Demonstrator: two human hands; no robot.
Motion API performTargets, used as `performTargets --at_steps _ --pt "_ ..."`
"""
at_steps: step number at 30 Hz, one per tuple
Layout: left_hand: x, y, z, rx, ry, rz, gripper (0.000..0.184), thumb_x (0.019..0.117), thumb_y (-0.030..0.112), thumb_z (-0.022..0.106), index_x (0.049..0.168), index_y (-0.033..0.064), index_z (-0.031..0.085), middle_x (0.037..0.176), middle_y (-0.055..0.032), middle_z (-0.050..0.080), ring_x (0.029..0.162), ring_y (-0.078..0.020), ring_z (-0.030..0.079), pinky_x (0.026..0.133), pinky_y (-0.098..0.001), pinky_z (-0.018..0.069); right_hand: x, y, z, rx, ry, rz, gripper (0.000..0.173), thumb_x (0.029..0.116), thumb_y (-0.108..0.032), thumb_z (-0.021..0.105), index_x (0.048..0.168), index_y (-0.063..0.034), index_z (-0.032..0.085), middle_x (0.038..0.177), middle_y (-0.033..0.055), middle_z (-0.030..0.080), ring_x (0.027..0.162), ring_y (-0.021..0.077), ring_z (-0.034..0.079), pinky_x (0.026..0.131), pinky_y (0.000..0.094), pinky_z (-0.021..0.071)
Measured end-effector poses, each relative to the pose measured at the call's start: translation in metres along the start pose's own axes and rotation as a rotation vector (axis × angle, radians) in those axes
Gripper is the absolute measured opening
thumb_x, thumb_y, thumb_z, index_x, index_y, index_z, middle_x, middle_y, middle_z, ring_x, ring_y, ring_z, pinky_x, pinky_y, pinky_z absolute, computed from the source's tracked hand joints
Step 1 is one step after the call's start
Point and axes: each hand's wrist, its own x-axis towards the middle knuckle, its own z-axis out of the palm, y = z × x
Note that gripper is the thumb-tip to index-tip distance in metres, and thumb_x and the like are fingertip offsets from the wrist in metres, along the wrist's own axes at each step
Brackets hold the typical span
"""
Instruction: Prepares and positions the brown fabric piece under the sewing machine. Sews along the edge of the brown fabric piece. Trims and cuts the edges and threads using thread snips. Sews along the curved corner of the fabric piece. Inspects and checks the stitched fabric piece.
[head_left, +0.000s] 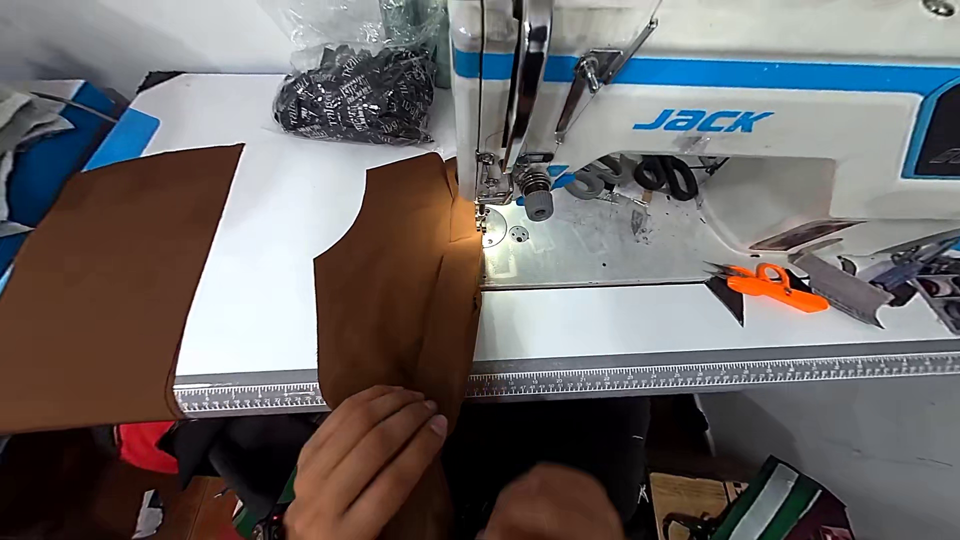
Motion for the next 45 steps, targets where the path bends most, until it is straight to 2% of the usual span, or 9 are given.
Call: performTargets --at_steps 2,6,12,16,21,25,27,34,45 --pt "-0.004 -0.001 -0.008 0.009 0.045 -0.054 0.018 0.1057 0.015 0.053 0.12 0.0118 0.064 0.111 -0.0071 0.07 0.107 -0.0225 0.068 0.096 -0.0381 0.0558 0.016 0.034 -0.004 -0.183 0.093 0.097 0.011 0.0978 -0.021 0.067 0.105 -0.0145 0.072 0.095 0.0015 0.072 0.089 0.0096 0.07 0.078 0.0249 0.06" --pt "-0.007 0.003 -0.017 0.051 0.074 -0.05 0.017 0.1047 0.013 0.056 0.118 0.0099 0.066 0.112 -0.0067 0.07 0.108 -0.0218 0.067 0.097 -0.0373 0.0548 0.055 0.082 -0.008 -0.431 0.012 0.129 0.02 0.0959 -0.015 0.069 0.114 -0.0131 0.077 0.114 0.002 0.072 0.108 0.0149 0.067 0.09 0.0314 0.0574" --pt "-0.003 0.007 -0.018 0.008 0.086 -0.063 0.015 0.1042 0.01 0.056 0.114 0.007 0.067 0.109 -0.008 0.071 0.107 -0.0224 0.069 0.097 -0.0364 0.0561 0.083 0.086 0.011 -0.352 -0.031 0.033 0.02 0.0922 -0.017 0.076 0.111 -0.012 0.079 0.117 0.0044 0.072 0.108 0.0154 0.068 0.089 0.03 0.0584" --pt "-0.003 0.006 -0.016 -0.07 0.106 -0.091 0.015 0.1049 0.01 0.054 0.114 0.0068 0.066 0.109 -0.0077 0.071 0.107 -0.0215 0.069 0.097 -0.0356 0.0568 0.083 0.085 0.02 -0.374 0.044 -0.074 0.012 0.0921 -0.008 0.074 0.101 -0.0099 0.08 0.109 0.0063 0.076 0.103 0.0161 0.071 0.086 0.0283 0.0597" --pt "-0.005 0.002 -0.02 -0.078 0.12 -0.116 0.015 0.1039 0.011 0.057 0.113 0.0064 0.067 0.109 -0.0074 0.071 0.107 -0.0213 0.069 0.097 -0.0363 0.0578 0.079 0.088 0.014 -0.45 0.07 -0.15 0.011 0.0918 -0.005 0.073 0.1 -0.0093 0.08 0.107 0.0073 0.077 0.099 0.0169 0.074 0.084 0.0293 0.0607" --pt "-0.005 0.003 -0.022 -0.079 0.091 -0.112 0.016 0.1043 0.011 0.055 0.115 0.0067 0.067 0.11 -0.0075 0.071 0.108 -0.0217 0.069 0.097 -0.0359 0.0569 0.079 0.091 0.011 -0.427 0.044 -0.124 0.009 0.091 -0.009 0.076 0.099 -0.0084 0.08 0.109 0.0073 0.076 0.102 0.0176 0.072 0.085 0.0296 0.0606" --pt "-0.004 0.005 -0.018 -0.098 0.098 -0.114 0.015 0.1043 0.01 0.055 0.113 0.0064 0.066 0.109 -0.0077 0.071 0.108 -0.0216 0.069 0.097 -0.0354 0.0575 0.08 0.089 0.015 -0.409 0.05 -0.113 0.013 0.0891 -0.013 0.079 0.1 -0.0073 0.078 0.109 0.008 0.075 0.103 0.0173 0.071 0.086 0.0291 0.0603" --pt "-0.006 0.009 -0.012 -0.238 0.159 -0.209 0.016 0.1018 0.014 0.06 0.114 0.0065 0.066 0.11 -0.0062 0.071 0.108 -0.0197 0.07 0.096 -0.0354 0.0599 0.079 0.085 0.029 -0.406 0.141 -0.166 0.007 0.0897 -0.004 0.075 0.096 -0.0059 0.079 0.106 0.0097 0.077 0.1 0.0177 0.074 0.085 0.0283 0.062" --pt "-0.006 0.007 -0.021 -0.116 0.109 -0.149 0.015 0.1034 0.011 0.057 0.113 0.0054 0.068 0.109 -0.0076 0.071 0.108 -0.021 0.069 0.098 -0.035 0.0575 0.072 0.089 0.01 -0.452 0.057 -0.175 0.005 0.0908 -0.007 0.075 0.095 -0.0084 0.078 0.106 0.0077 0.077 0.101 0.0178 0.074 0.085 0.0289 0.0618"
